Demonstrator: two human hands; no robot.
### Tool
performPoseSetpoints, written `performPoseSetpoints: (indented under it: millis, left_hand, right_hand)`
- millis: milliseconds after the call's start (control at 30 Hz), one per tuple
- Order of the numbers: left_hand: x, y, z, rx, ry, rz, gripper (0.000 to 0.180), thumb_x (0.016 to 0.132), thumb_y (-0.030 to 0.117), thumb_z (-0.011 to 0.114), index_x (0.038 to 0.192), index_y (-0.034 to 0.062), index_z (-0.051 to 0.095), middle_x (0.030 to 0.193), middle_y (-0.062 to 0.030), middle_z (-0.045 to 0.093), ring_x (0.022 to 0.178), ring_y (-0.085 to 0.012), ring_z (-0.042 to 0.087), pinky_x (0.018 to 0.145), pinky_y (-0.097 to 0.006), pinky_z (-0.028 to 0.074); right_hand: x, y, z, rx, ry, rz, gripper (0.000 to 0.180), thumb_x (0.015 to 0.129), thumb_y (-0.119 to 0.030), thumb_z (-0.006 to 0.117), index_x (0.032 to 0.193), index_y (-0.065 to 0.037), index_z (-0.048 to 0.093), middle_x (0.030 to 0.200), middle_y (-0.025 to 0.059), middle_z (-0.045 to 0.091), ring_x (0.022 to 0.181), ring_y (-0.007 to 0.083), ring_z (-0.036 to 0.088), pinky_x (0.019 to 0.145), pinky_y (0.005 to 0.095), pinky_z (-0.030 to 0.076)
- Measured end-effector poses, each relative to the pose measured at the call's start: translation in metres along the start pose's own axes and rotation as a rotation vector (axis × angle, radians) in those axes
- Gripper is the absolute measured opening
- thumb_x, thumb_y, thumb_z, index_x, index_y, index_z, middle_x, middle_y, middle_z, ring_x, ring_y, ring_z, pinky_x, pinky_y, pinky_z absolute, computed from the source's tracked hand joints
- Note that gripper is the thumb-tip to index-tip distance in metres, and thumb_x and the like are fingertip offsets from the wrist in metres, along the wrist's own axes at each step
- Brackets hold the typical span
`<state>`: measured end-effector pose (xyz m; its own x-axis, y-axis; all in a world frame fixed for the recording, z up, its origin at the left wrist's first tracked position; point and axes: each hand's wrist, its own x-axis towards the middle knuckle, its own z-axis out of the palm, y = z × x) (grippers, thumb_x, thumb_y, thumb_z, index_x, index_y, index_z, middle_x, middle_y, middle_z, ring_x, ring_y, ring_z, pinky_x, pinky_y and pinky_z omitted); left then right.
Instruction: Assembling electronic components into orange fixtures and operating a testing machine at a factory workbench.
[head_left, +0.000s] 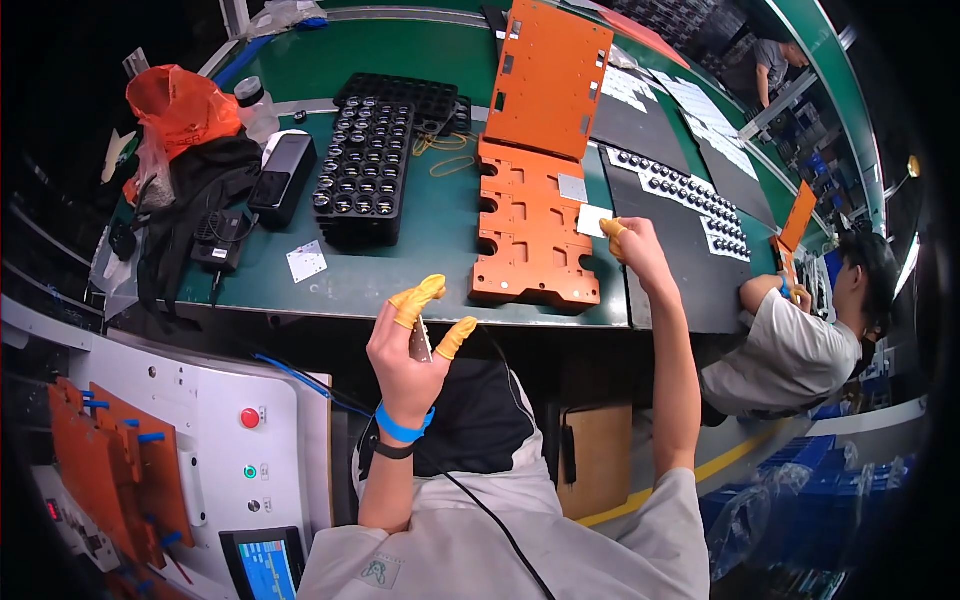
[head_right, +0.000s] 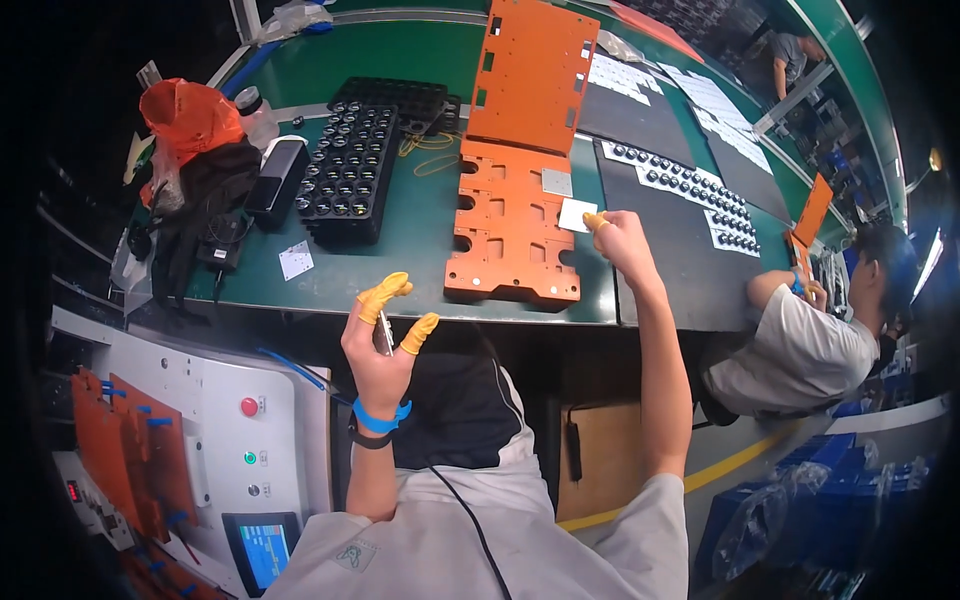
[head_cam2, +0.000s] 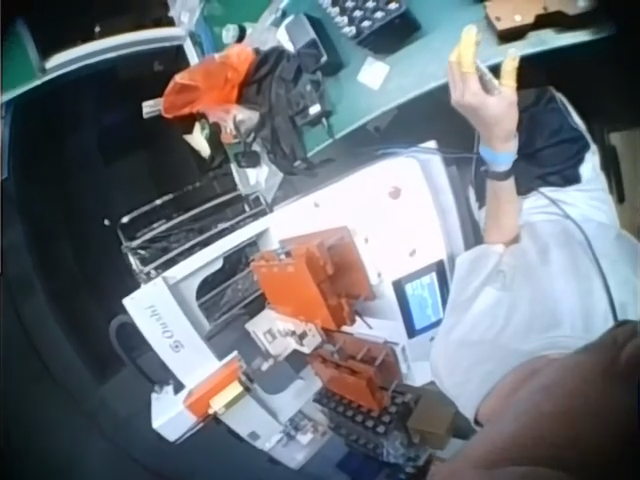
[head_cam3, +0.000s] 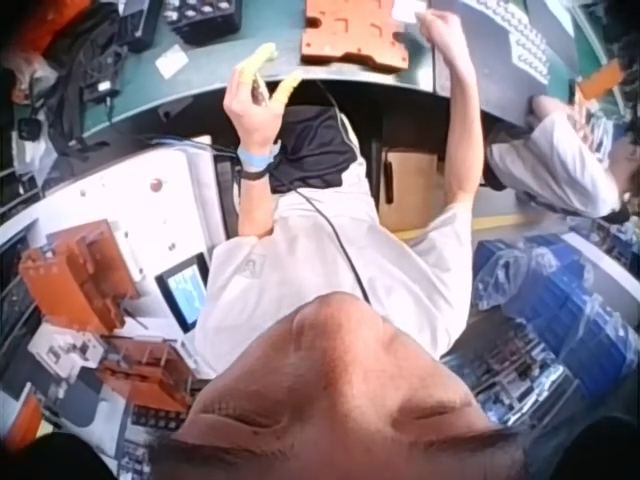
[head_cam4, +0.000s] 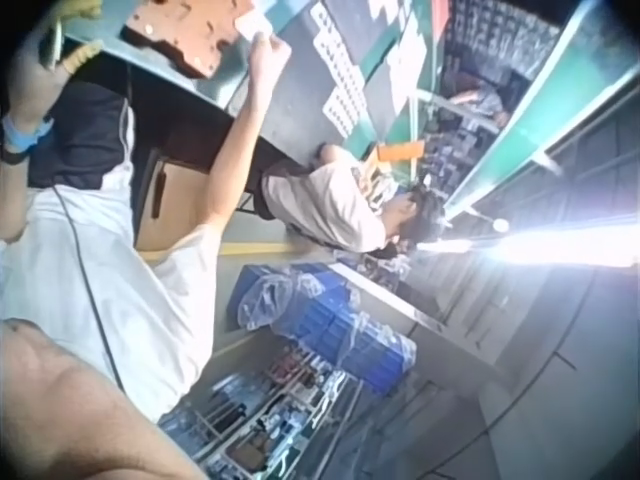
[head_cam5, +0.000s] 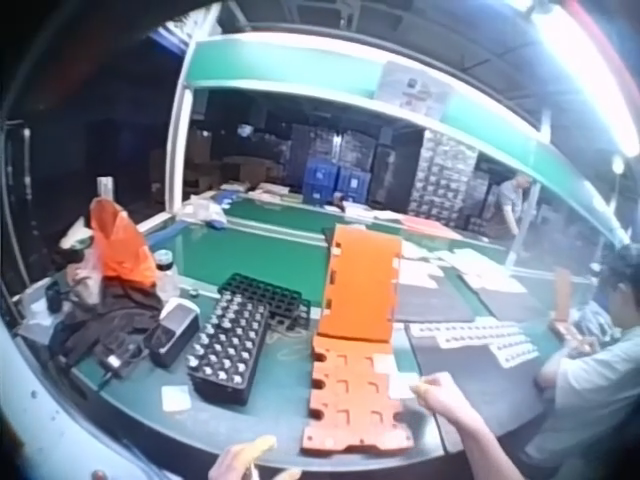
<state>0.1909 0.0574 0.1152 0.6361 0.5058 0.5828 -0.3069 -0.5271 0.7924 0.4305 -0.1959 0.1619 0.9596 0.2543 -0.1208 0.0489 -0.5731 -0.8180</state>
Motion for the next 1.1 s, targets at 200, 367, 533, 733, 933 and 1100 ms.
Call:
performPoseSetpoints:
  millis: [200, 367, 533, 733, 933, 1100]
  left_hand:
    - [-0.001, 0.006, -0.003, -0.132, -0.034, -0.15, 0.049, 0.076, 0.01, 0.088, 0.119, 0.0013, 0.068, 0.105, -0.0098, 0.071, 0.094, -0.0236, 0.068, 0.084, -0.032, 0.052]
    - [-0.001, 0.001, -0.003, -0.171, -0.025, -0.179, 0.046, 0.079, 0.01, 0.087, 0.119, 0.0018, 0.068, 0.103, -0.0082, 0.071, 0.085, -0.0167, 0.064, 0.076, -0.027, 0.049]
    - [0.0, -0.008, 0.0, -0.185, 0.013, -0.214, 0.041, 0.081, 0.008, 0.084, 0.118, 0.0031, 0.068, 0.1, -0.0065, 0.072, 0.069, -0.0115, 0.045, 0.063, -0.024, 0.038]
    - [0.0, -0.007, 0.002, -0.464, 0.093, -0.367, 0.027, 0.093, 0.004, 0.071, 0.119, 0.0013, 0.065, 0.095, 0.0039, 0.06, 0.072, -0.0028, 0.04, 0.063, -0.018, 0.035]
    - [-0.006, -0.01, -0.015, -1.302, 0.242, -0.813, 0.067, 0.065, 0.002, 0.051, 0.133, -0.0016, 0.051, 0.108, -0.0104, 0.053, 0.085, -0.019, 0.048, 0.063, -0.028, 0.041]
    - [-0.003, -0.017, -0.03, -1.508, 0.146, -0.864, 0.062, 0.071, 0.0, 0.052, 0.133, 0.0006, 0.053, 0.108, -0.0121, 0.055, 0.087, -0.023, 0.048, 0.065, -0.031, 0.043]
  right_hand:
    - [0.026, 0.024, -0.003, 0.231, -0.088, 0.169, 0.028, 0.1, -0.019, 0.053, 0.076, -0.008, 0.06, 0.063, -0.0072, 0.044, 0.05, 0.0038, 0.031, 0.047, 0.0258, 0.021]
    - [0.028, 0.032, 0.0, 0.291, -0.139, 0.183, 0.031, 0.103, -0.025, 0.055, 0.078, -0.007, 0.062, 0.062, -0.0078, 0.044, 0.048, 0.0032, 0.03, 0.045, 0.0257, 0.02]
    - [0.013, -0.006, 0.014, 0.061, -0.084, 0.165, 0.025, 0.097, -0.018, 0.053, 0.109, 0.002, 0.06, 0.078, 0.0016, 0.055, 0.061, 0.0087, 0.042, 0.053, 0.0269, 0.032]
    - [0.03, -0.028, -0.001, -0.225, -0.244, 0.171, 0.025, 0.094, -0.018, 0.058, 0.089, 0.005, 0.067, 0.062, -0.0037, 0.048, 0.053, 0.0087, 0.038, 0.049, 0.0286, 0.028]
    - [0.0, -0.082, 0.027, -1.012, 0.14, -0.196, 0.042, 0.084, -0.038, 0.08, 0.073, 0.001, 0.069, 0.076, 0.0214, 0.07, 0.076, 0.0425, 0.069, 0.067, 0.0484, 0.054]
    - [-0.043, -0.135, 0.1, -0.739, 0.052, -0.513, 0.032, 0.087, -0.033, 0.076, 0.086, -0.001, 0.076, 0.072, 0.0179, 0.07, 0.07, 0.0357, 0.068, 0.067, 0.0433, 0.053]
